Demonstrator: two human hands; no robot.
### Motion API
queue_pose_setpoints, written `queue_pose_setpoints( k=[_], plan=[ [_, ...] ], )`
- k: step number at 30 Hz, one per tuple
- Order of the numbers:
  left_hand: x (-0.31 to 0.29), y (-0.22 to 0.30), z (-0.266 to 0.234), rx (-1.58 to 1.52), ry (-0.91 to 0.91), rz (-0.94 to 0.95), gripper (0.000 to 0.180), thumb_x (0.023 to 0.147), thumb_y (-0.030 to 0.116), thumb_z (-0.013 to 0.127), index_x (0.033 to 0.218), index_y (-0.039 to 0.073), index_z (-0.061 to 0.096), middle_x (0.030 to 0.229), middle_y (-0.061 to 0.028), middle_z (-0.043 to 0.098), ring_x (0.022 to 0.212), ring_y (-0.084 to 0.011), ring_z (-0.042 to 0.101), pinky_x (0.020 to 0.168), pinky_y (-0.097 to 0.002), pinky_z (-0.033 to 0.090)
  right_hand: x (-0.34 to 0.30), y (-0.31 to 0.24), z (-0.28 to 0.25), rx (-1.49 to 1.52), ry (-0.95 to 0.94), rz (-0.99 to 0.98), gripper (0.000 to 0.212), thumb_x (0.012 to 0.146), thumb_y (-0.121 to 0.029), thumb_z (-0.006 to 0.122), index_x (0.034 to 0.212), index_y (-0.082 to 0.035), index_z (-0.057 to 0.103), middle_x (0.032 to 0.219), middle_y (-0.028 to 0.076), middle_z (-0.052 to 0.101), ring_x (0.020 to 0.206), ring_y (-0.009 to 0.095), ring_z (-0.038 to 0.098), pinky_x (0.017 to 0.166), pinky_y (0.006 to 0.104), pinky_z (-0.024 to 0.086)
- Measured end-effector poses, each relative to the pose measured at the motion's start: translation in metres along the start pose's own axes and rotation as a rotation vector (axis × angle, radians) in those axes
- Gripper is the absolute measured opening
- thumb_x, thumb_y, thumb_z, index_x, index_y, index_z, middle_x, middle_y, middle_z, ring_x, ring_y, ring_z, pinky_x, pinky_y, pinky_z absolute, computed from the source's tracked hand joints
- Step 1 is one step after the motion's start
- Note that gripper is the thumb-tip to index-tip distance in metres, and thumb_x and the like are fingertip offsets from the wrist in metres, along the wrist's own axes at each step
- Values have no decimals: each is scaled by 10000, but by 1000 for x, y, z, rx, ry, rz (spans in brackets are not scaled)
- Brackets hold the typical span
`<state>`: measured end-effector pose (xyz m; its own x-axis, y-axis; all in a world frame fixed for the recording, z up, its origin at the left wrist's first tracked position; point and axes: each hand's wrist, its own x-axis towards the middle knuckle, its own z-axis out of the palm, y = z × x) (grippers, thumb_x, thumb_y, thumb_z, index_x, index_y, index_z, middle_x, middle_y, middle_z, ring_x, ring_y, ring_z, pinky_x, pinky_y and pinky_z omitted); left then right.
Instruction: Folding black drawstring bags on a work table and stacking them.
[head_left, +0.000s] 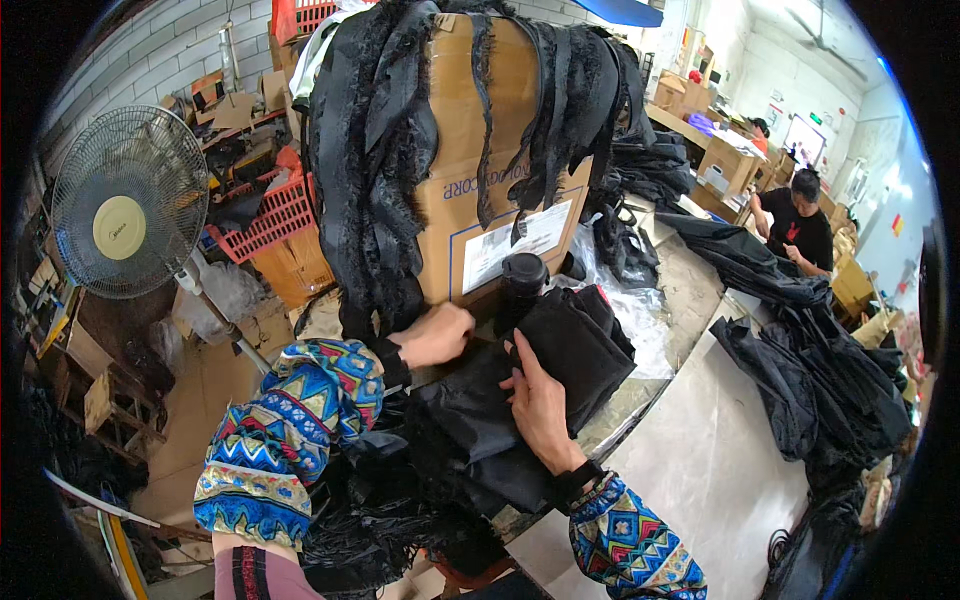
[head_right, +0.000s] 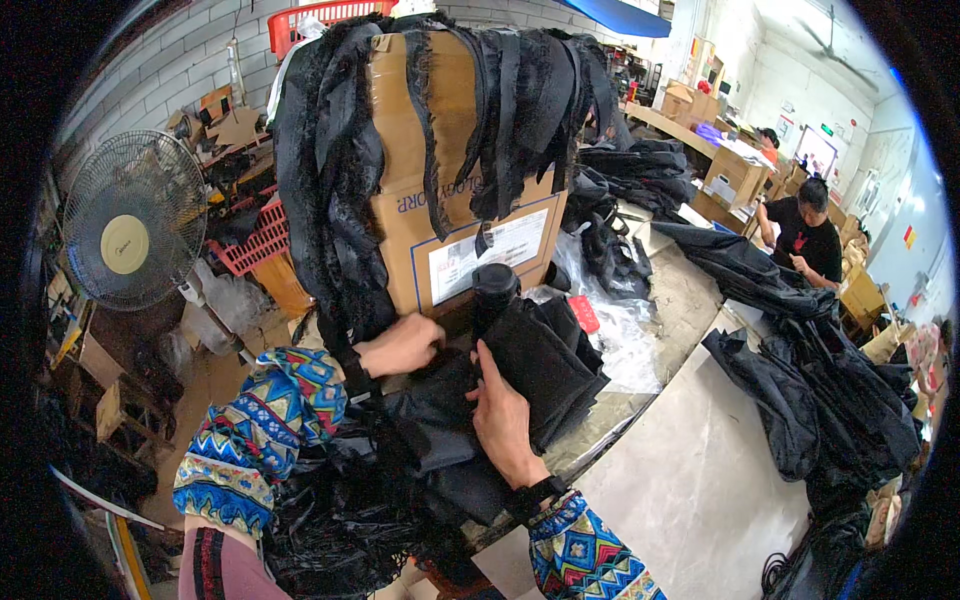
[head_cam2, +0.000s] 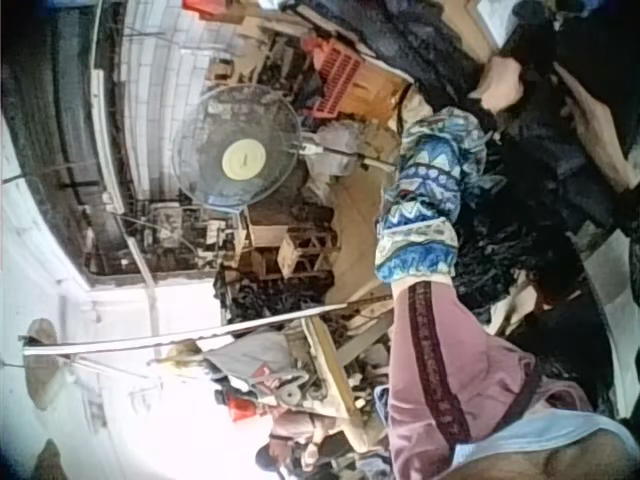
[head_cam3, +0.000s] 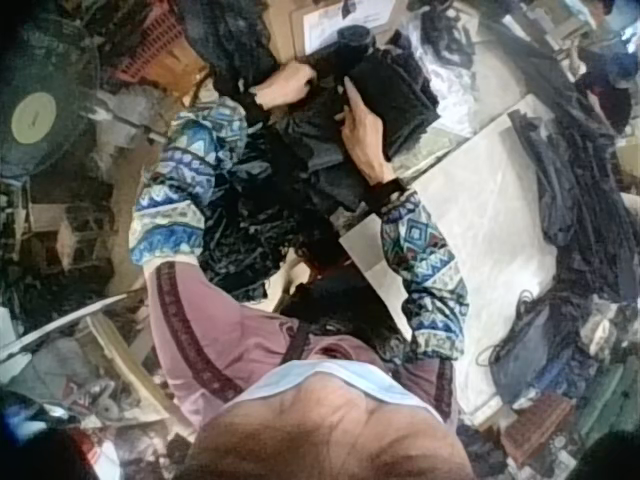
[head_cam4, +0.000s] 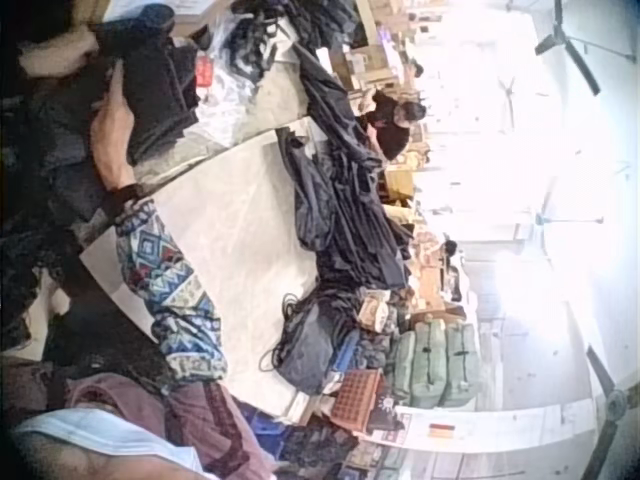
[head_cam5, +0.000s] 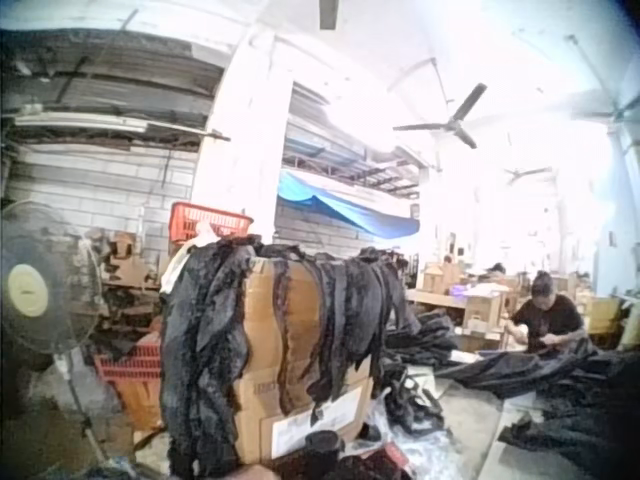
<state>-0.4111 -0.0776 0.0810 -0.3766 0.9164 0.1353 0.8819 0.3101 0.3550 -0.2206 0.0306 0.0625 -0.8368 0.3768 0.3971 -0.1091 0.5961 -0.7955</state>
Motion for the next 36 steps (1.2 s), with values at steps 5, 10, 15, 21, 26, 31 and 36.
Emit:
queue_pose_setpoints(
  k=[5, 10, 15, 21, 26, 31, 36],
  plan=[
    [5, 26, -35, -23, 177, 17, 185, 793, 63, 541, 884, 4, 691, 868, -253, 648, 853, -394, 642, 759, -452, 509, 0, -3, 0, -61, 15, -49, 675, 787, 129, 445, 1426, -67, 350, 1137, 207, 599, 731, 276, 664, 676, 377, 526],
    [8, 23, -11, -779, 41, -489, 195, 932, 133, 499, 1062, -7, 534, 842, -219, 644, 781, -229, 667, 700, -336, 505, 0, -7, 1, -76, 44, -93, 734, 727, 146, 449, 1425, -58, 353, 1054, 228, 597, 718, 267, 659, 674, 377, 526],
    [12, 2, 2, -180, 215, -206, 193, 960, 161, 468, 1056, 3, 522, 827, -128, 648, 784, -184, 645, 644, -324, 484, 1, -5, -2, -65, 6, -92, 743, 719, 152, 445, 1426, -50, 346, 1109, 243, 580, 714, 279, 655, 677, 376, 527],
    [19, 25, -42, -1111, -361, -573, 241, 946, 205, 540, 1120, 41, 564, 685, -26, 553, 461, -74, 417, 408, -218, 316, 2, -8, -6, -88, -63, 0, 688, 768, 116, 464, 1425, -32, 326, 1218, 279, 536, 826, 291, 664, 718, 373, 529],
    [9, 71, -102, -940, -340, -242, 222, 902, 187, 599, 1078, 55, 574, 629, 21, 508, 520, -39, 422, 440, -198, 288, 4, -10, 13, -77, 6, -84, 562, 860, 25, 487, 1400, 21, 332, 1236, 288, 526, 1061, 321, 571, 891, 366, 455],
    [21, 163, -78, -479, -426, 594, 271, 805, 147, 545, 1009, -12, 629, 852, -152, 680, 803, -218, 644, 707, -328, 505, 12, -4, 2, 15, 22, -67, 462, 884, 16, 495, 1340, 20, 413, 1212, 239, 546, 1100, 306, 541, 922, 325, 431],
    [28, 181, -123, -779, -541, 2, 391, 964, 378, 513, 1034, 6, 609, 865, -99, 663, 695, -141, 641, 617, -294, 539, 13, 13, 6, 78, 95, -267, 355, 891, 13, 530, 1244, -1, 562, 1123, 144, 608, 874, 230, 620, 773, 296, 492]
  ],
)
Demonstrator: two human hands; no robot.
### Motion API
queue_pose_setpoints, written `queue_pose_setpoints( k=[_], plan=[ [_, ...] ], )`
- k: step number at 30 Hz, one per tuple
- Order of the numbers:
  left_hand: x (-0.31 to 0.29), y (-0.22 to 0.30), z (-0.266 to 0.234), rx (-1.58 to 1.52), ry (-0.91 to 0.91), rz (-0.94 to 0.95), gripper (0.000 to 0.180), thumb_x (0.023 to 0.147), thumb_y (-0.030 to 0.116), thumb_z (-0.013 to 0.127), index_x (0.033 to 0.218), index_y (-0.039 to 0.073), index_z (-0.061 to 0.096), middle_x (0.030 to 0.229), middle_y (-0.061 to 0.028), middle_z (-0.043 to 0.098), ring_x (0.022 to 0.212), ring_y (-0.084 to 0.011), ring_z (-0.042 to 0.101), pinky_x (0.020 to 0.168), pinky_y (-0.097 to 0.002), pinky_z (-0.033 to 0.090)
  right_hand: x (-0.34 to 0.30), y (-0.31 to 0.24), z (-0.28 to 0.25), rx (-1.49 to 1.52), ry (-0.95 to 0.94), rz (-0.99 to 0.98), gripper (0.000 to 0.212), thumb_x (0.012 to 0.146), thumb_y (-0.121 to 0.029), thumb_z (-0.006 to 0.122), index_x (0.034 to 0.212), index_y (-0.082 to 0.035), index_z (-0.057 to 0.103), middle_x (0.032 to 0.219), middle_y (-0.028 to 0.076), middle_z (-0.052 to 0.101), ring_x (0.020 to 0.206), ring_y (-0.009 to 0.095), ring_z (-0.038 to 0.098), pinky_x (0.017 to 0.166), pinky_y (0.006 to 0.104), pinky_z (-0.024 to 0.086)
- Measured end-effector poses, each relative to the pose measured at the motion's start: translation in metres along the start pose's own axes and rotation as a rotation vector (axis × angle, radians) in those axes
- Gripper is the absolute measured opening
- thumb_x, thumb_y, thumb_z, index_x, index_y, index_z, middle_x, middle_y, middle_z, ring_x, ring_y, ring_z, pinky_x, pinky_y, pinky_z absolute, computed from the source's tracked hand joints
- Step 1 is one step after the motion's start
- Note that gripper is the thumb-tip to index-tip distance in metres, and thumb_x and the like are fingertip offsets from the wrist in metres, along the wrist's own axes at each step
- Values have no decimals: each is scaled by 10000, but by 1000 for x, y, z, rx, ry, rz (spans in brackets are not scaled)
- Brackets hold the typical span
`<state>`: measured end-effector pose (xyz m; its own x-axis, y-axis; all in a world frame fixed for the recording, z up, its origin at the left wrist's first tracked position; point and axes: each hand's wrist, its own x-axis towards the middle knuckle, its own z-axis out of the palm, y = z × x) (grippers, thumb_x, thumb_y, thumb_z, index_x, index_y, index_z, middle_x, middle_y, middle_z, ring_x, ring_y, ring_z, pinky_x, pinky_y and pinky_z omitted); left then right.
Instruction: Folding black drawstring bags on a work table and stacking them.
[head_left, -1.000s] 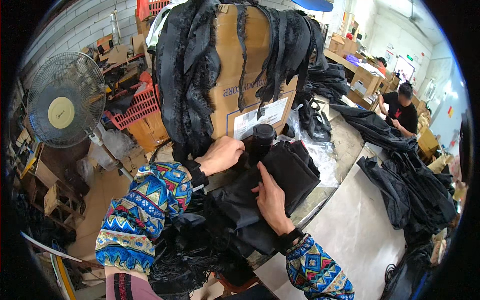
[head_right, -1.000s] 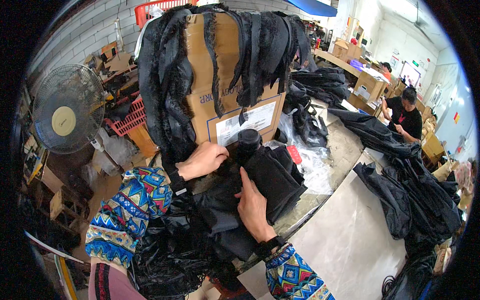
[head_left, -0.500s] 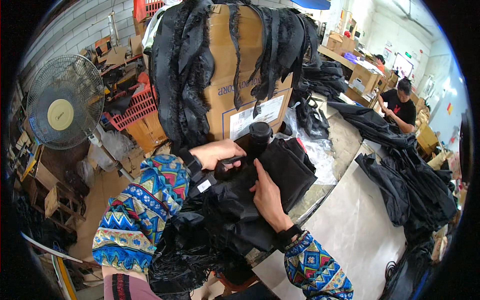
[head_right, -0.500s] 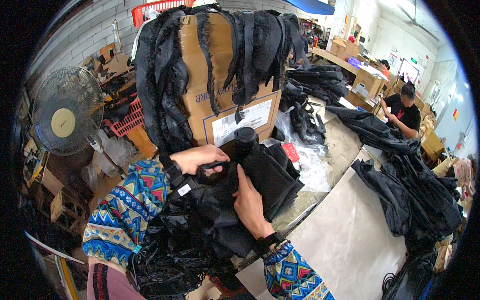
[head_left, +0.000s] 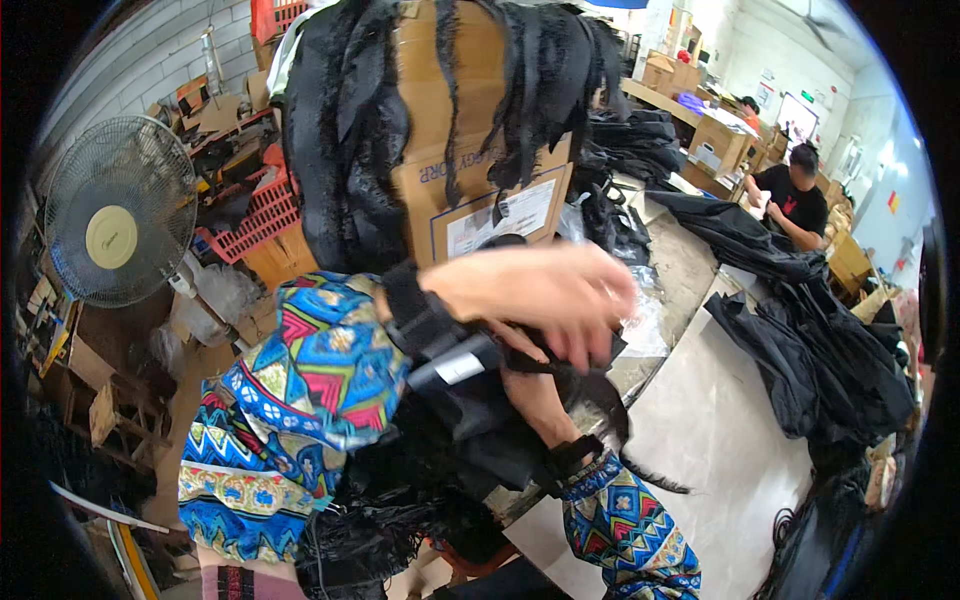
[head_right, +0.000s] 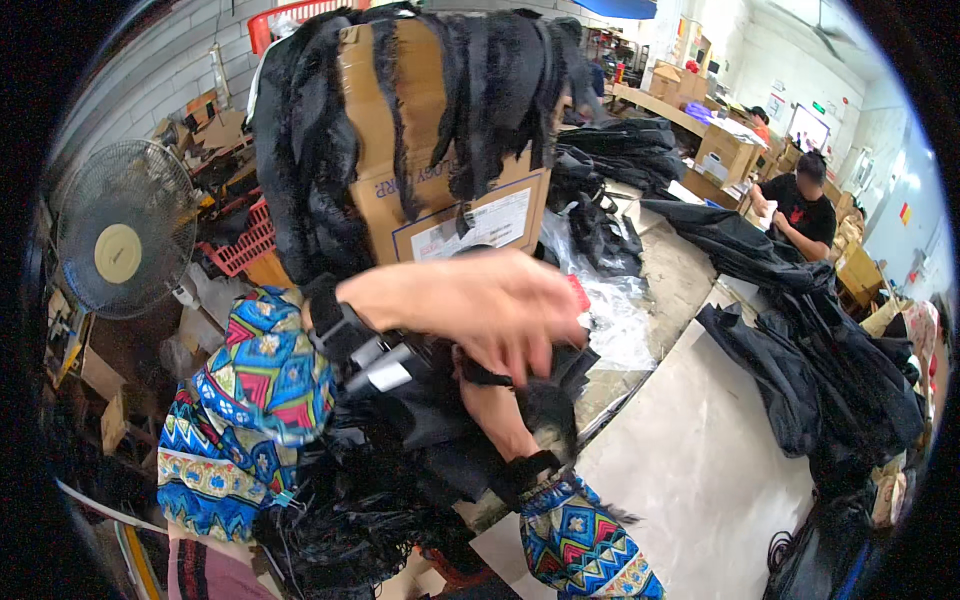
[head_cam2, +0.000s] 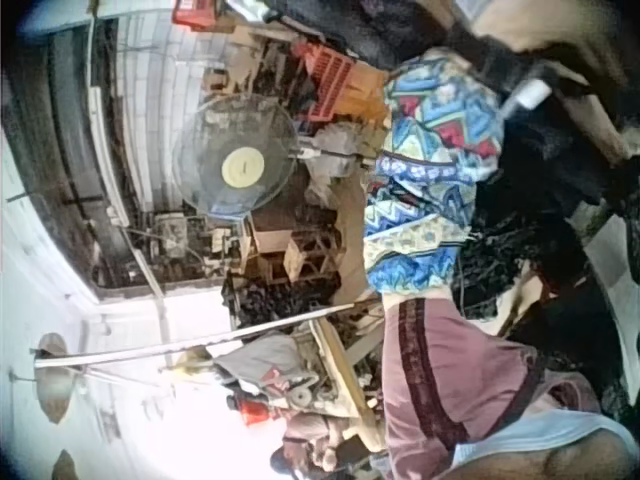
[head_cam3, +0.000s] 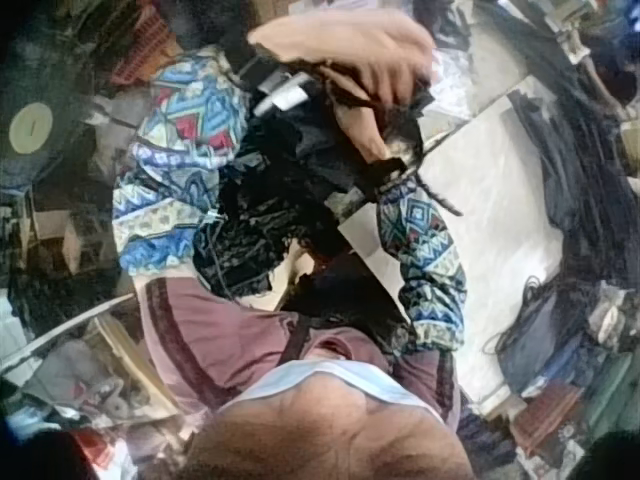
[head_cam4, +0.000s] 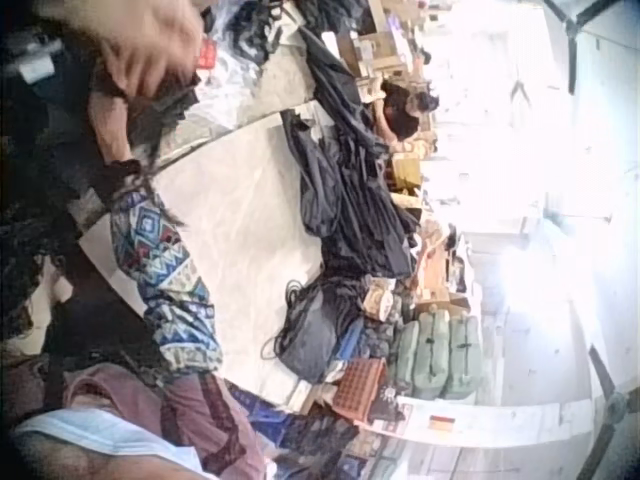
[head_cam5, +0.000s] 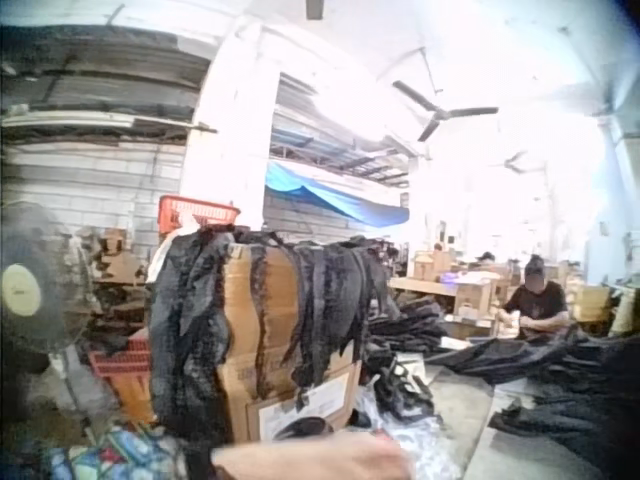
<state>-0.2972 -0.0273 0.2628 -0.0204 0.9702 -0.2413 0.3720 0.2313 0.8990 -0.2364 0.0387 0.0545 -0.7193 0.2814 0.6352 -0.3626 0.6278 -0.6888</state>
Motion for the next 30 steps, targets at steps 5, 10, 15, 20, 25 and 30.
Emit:
queue_pose_setpoints(
  k=[5, 10, 15, 20, 25, 30],
  plan=[
    [-10, -101, -28, 817, 505, -123, 531, 841, 471, 635, 847, -60, 642, 791, -248, 645, 770, -379, 648, 695, -419, 497, -3, -4, 8, 170, -44, 227, 346, 938, 8, 470, 1265, -57, 562, 983, 88, 574, 774, 133, 551, 723, 263, 468],
    [-5, -141, -25, 406, 523, -153, 469, 834, 395, 674, 935, -63, 665, 794, -207, 671, 756, -256, 662, 688, -352, 503, -1, -12, 4, 181, -50, 235, 319, 929, 12, 473, 1228, -31, 574, 948, 81, 578, 783, 148, 557, 724, 258, 464],
    [1, -135, -9, 417, 562, -57, 296, 860, 249, 648, 939, -36, 666, 862, -152, 662, 783, -201, 625, 698, -331, 490, -9, 5, 7, 113, -2, 135, 299, 933, 3, 486, 1214, -24, 585, 978, 84, 587, 820, 141, 566, 745, 262, 465],
    [-10, -159, -17, 666, 675, 71, 242, 916, 203, 586, 978, -28, 627, 841, -103, 636, 813, -194, 626, 687, -347, 492, -5, -6, 17, -35, 13, -24, 325, 944, -16, 493, 1256, -54, 578, 955, 71, 623, 794, 120, 580, 743, 268, 480],
    [-9, -160, -12, -690, 517, 75, 132, 960, 169, 539, 1018, 53, 568, 1007, -41, 601, 986, -150, 583, 804, -295, 486, -3, -25, -26, 472, -31, 761, 315, 959, -97, 466, 1246, -64, 592, 962, 76, 633, 705, 90, 532, 679, 240, 457],
    [-27, -153, -13, -766, 368, 227, 104, 946, 136, 563, 1001, 49, 580, 998, -63, 616, 979, -167, 598, 839, -306, 485, -2, -16, -9, 424, -28, 572, 296, 961, -192, 516, 1218, -82, 613, 761, 14, 575, 618, 66, 472, 595, 221, 392]
  ],
)
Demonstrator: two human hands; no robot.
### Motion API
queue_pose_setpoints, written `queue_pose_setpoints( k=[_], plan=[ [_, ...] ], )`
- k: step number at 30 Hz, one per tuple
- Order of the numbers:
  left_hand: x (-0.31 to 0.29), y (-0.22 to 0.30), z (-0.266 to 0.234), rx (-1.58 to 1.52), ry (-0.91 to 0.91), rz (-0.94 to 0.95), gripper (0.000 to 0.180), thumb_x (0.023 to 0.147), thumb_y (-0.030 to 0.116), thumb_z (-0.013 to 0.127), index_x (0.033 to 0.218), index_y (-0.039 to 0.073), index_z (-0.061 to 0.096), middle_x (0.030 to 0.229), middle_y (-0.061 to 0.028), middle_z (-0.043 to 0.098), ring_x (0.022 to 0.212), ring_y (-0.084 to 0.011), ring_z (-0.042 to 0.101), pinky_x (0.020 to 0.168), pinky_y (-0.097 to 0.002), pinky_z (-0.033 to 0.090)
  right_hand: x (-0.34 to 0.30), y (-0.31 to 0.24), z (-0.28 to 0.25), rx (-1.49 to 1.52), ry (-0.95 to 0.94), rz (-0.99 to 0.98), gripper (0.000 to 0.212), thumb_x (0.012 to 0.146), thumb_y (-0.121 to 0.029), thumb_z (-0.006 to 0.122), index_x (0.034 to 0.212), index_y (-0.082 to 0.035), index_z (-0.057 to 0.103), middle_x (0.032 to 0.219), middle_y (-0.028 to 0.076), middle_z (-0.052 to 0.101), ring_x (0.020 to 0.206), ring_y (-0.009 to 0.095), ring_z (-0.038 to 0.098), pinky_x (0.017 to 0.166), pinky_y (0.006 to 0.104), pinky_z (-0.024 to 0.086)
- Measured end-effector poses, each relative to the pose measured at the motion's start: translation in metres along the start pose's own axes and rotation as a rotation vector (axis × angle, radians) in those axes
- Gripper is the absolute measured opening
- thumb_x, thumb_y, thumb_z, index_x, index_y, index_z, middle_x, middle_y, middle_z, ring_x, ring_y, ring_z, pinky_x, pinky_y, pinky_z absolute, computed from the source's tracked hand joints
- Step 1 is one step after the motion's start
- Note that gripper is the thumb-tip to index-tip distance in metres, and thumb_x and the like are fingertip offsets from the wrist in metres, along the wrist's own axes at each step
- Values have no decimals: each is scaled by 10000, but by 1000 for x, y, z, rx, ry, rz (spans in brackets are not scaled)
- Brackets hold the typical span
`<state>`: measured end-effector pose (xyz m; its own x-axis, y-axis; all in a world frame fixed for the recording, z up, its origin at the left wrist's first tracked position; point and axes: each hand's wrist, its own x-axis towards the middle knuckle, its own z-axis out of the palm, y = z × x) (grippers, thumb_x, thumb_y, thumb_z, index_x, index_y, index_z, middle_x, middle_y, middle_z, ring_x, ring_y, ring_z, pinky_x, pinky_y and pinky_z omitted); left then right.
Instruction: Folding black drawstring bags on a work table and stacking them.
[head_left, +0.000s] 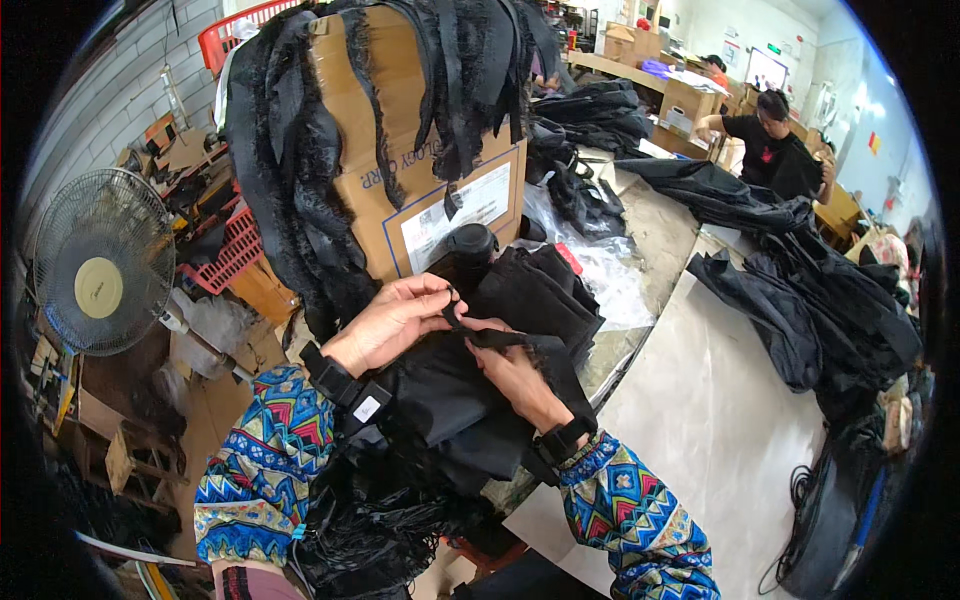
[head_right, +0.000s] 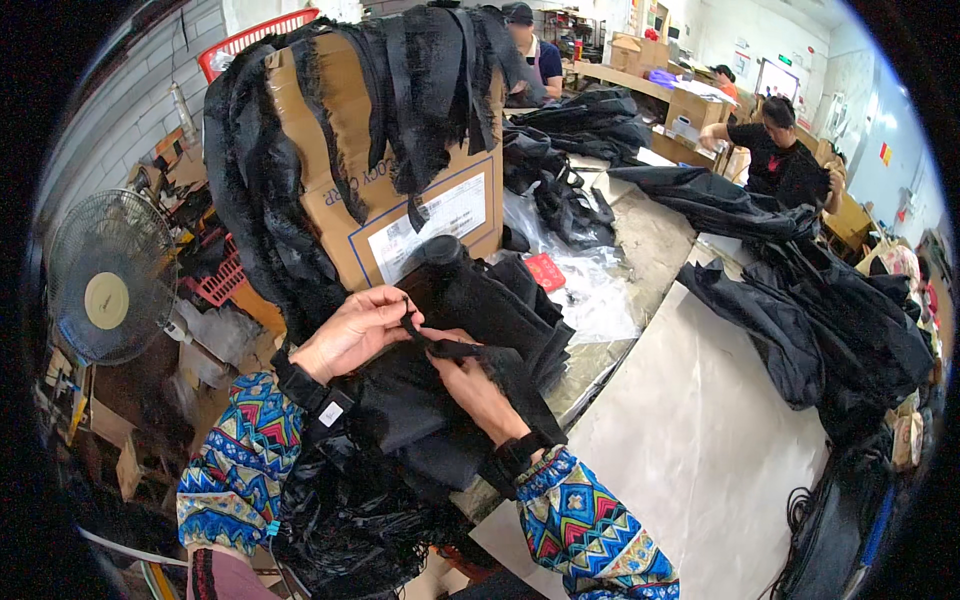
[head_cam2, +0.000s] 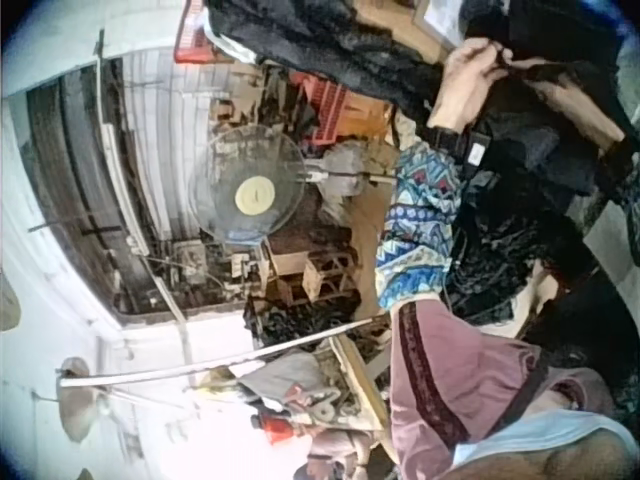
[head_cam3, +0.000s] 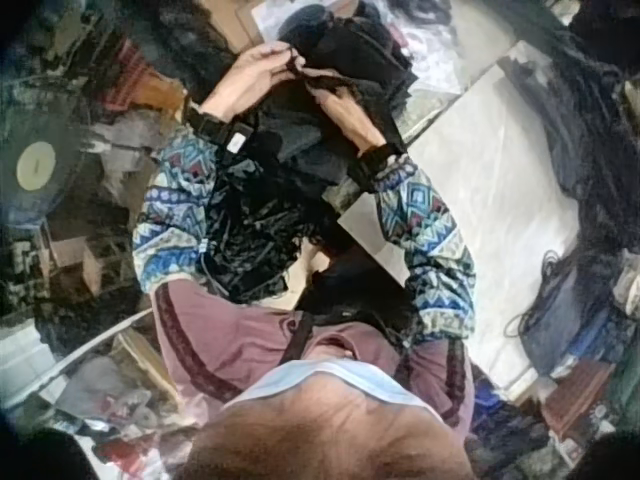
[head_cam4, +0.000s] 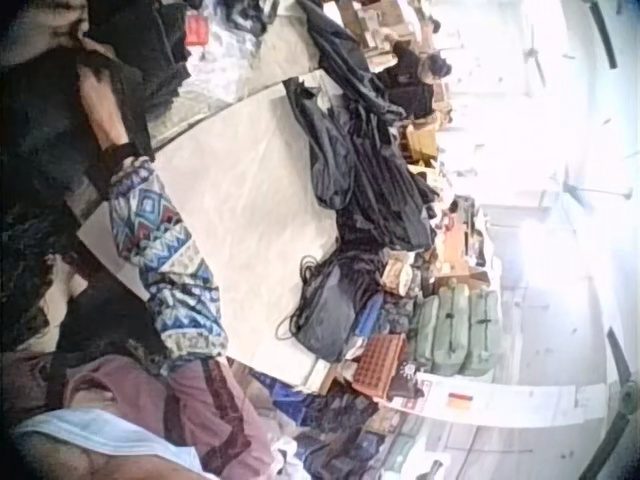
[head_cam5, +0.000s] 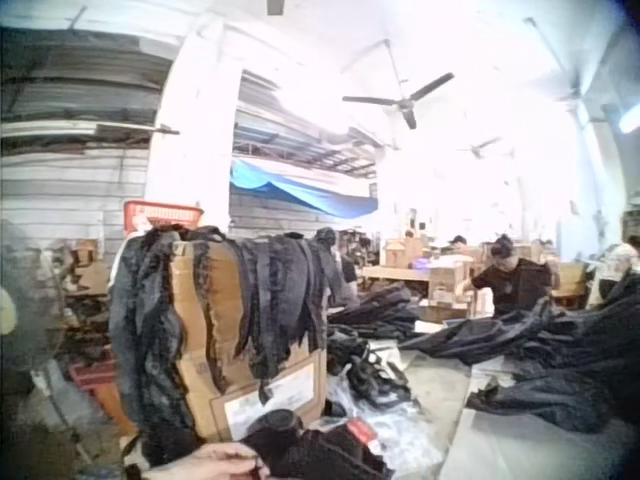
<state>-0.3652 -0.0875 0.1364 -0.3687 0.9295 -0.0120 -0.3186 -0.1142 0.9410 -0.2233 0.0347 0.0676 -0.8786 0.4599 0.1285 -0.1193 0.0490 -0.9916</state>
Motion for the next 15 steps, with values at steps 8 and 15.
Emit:
queue_pose_setpoints(
  k=[8, 15],
  plan=[
    [5, 15, 16, -42, 61, 50, 205, 923, 95, 583, 1123, 60, 611, 1079, -98, 643, 997, -194, 609, 814, -313, 501, 0, -28, -7, 179, -127, 282, 275, 939, -223, 531, 1131, -54, 635, 808, 7, 603, 542, 61, 465, 513, 209, 329],
    [5, -14, -11, 811, -145, 60, 304, 839, -28, 594, 1139, 21, 608, 1032, -25, 633, 972, -91, 562, 862, -243, 435, 0, -17, -5, 404, -19, 173, 257, 912, -228, 521, 1054, -58, 651, 689, -1, 558, 540, 61, 454, 491, 207, 330]
  ],
)
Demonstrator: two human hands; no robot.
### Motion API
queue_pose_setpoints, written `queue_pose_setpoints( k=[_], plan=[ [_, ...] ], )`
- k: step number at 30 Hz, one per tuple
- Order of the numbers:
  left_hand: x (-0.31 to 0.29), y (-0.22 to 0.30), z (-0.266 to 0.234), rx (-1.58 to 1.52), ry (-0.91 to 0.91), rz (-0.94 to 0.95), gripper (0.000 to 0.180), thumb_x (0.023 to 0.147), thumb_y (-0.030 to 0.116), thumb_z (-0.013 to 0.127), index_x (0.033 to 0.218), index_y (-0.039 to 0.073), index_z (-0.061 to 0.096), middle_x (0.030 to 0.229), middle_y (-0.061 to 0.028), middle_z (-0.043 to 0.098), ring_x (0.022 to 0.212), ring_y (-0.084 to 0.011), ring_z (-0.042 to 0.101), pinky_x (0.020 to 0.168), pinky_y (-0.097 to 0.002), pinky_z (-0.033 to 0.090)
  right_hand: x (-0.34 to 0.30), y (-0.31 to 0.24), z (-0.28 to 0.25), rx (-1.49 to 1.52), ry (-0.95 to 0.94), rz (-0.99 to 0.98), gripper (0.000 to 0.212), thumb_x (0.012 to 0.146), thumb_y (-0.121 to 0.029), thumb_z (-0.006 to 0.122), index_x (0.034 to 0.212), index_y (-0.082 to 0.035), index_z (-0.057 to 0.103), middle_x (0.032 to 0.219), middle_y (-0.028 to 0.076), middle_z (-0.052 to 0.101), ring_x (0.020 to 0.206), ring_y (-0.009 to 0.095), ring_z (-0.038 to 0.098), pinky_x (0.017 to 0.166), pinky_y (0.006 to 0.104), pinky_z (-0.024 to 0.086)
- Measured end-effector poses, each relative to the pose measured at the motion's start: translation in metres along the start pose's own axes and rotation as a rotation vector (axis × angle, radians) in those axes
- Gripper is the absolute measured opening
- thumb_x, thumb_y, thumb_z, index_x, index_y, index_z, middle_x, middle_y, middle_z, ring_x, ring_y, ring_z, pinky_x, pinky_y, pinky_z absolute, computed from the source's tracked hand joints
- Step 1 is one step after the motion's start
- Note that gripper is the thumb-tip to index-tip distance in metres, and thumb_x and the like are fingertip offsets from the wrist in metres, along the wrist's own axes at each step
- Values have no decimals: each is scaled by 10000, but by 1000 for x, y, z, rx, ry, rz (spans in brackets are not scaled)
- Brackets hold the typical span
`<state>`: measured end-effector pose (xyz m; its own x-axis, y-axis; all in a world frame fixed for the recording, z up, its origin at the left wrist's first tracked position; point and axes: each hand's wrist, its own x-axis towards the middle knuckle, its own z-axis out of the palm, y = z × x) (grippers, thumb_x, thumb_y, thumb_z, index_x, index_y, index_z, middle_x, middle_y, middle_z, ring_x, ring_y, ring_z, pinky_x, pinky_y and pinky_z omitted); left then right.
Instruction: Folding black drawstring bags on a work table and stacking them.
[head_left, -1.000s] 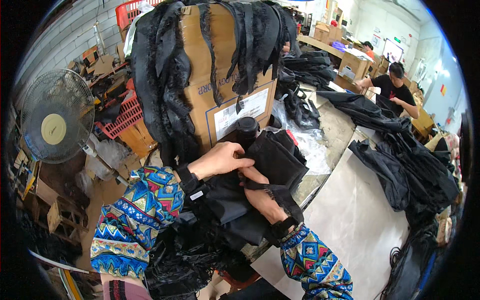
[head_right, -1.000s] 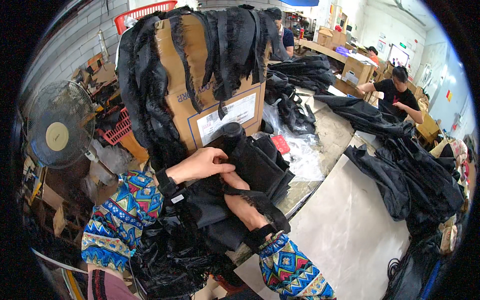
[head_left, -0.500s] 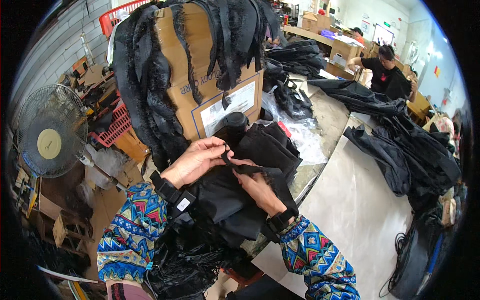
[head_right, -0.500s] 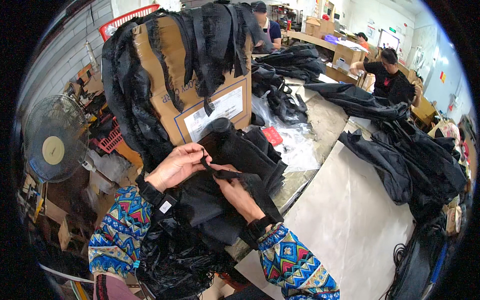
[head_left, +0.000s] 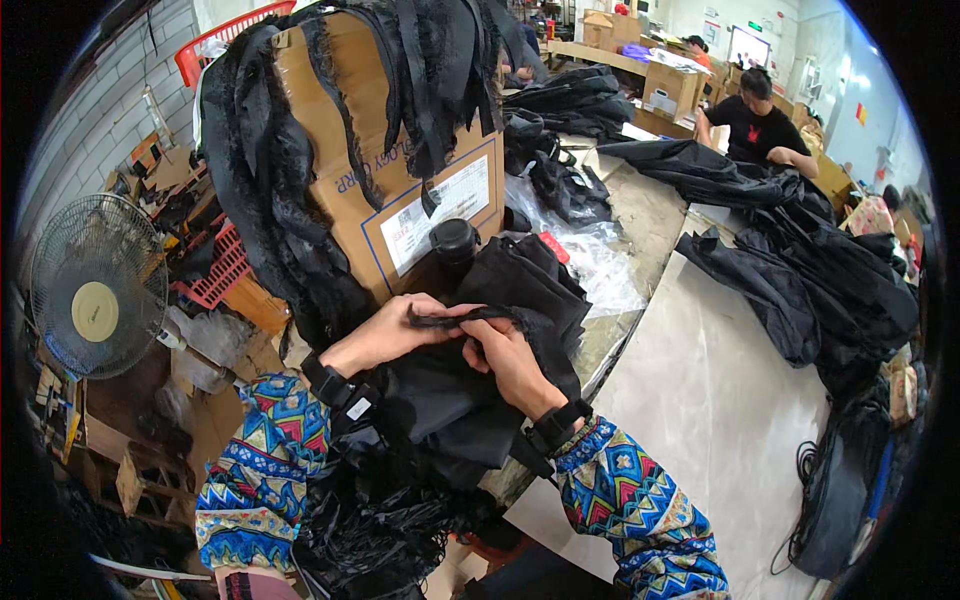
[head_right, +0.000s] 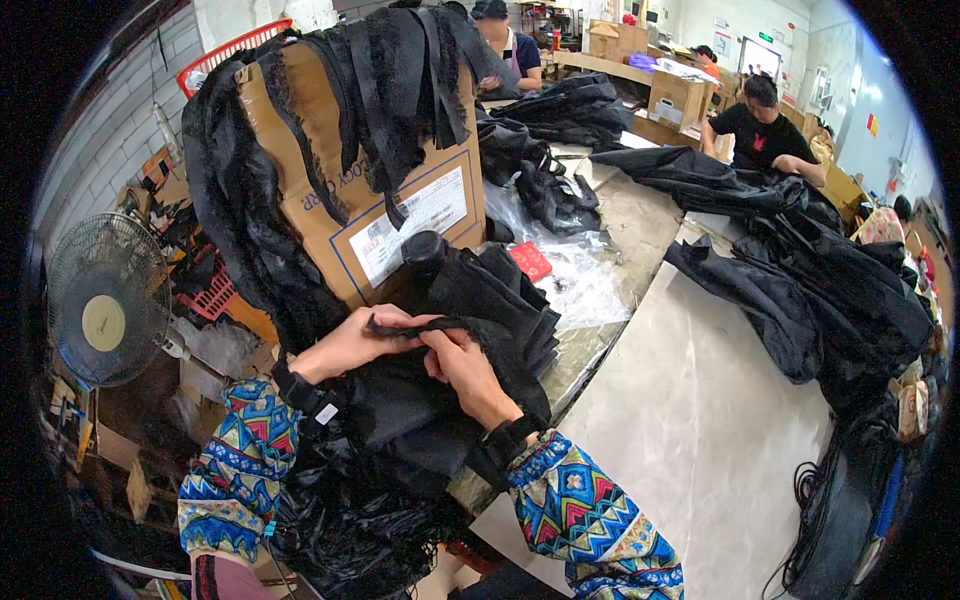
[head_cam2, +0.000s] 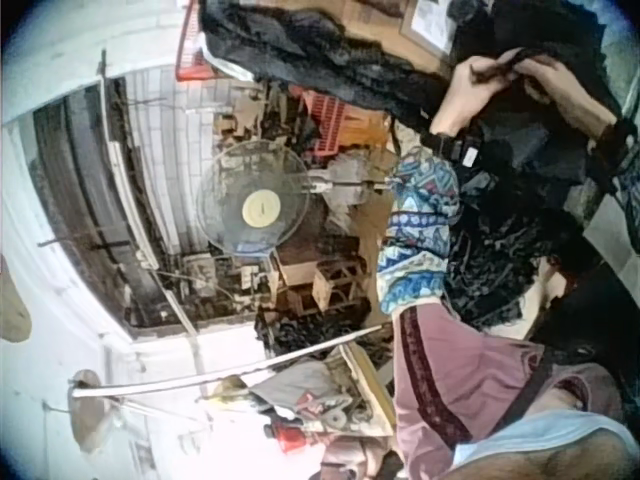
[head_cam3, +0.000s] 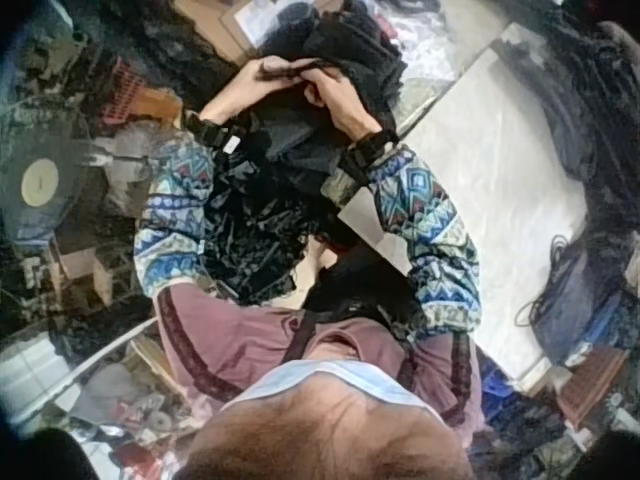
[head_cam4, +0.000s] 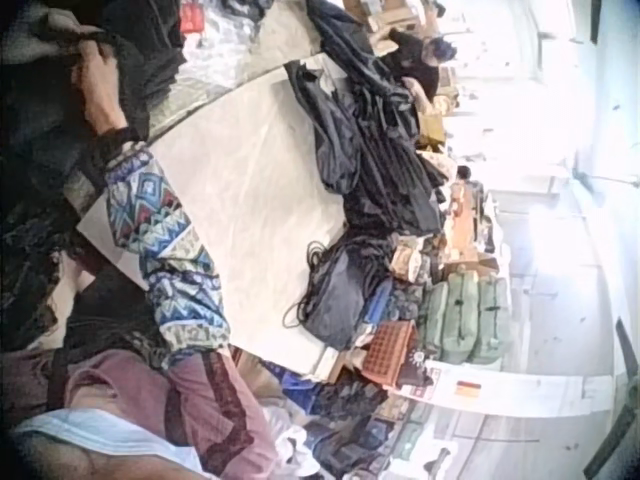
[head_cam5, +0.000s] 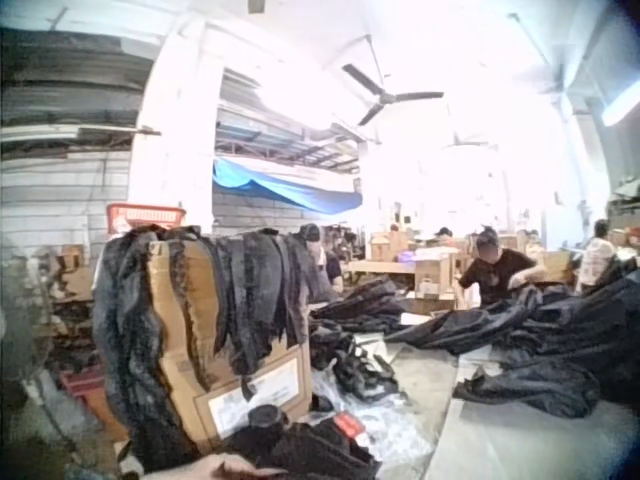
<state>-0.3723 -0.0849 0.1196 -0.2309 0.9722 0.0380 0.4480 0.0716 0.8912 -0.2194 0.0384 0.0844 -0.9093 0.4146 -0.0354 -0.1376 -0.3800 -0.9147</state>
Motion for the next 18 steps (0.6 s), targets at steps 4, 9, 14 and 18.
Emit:
queue_pose_setpoints(
  k=[4, 9, 14, 18],
  plan=[
    [9, -3, -13, -109, -51, -252, 184, 885, 92, 620, 1056, 25, 628, 960, -23, 650, 890, -68, 573, 796, -213, 437, -4, -2, -1, -117, -98, 66, 213, 926, -168, 518, 1061, -78, 655, 706, -24, 540, 558, 44, 446, 489, 196, 325],
    [12, 9, -15, -297, -67, -379, 161, 857, 141, 662, 963, 22, 640, 882, -18, 641, 816, -58, 546, 704, -209, 422, -3, 9, 3, -296, 28, 55, 220, 932, -197, 513, 1070, -106, 658, 677, -52, 467, 572, 32, 402, 501, 184, 321],
    [14, 2, 1, 192, 125, -180, 149, 786, 100, 741, 837, 14, 631, 712, 5, 595, 670, -55, 503, 575, -246, 400, 1, 18, -2, -229, 49, -21, 238, 935, -242, 562, 1091, -88, 653, 728, -27, 516, 617, 55, 448, 531, 205, 365],
    [18, 0, 6, 425, 246, -219, 149, 802, 126, 688, 839, -11, 642, 649, -48, 582, 637, -77, 527, 550, -291, 414, -4, 8, 2, -274, -3, -122, 233, 919, -226, 614, 1084, -64, 650, 802, -2, 579, 673, 73, 501, 571, 217, 412]
  ],
)
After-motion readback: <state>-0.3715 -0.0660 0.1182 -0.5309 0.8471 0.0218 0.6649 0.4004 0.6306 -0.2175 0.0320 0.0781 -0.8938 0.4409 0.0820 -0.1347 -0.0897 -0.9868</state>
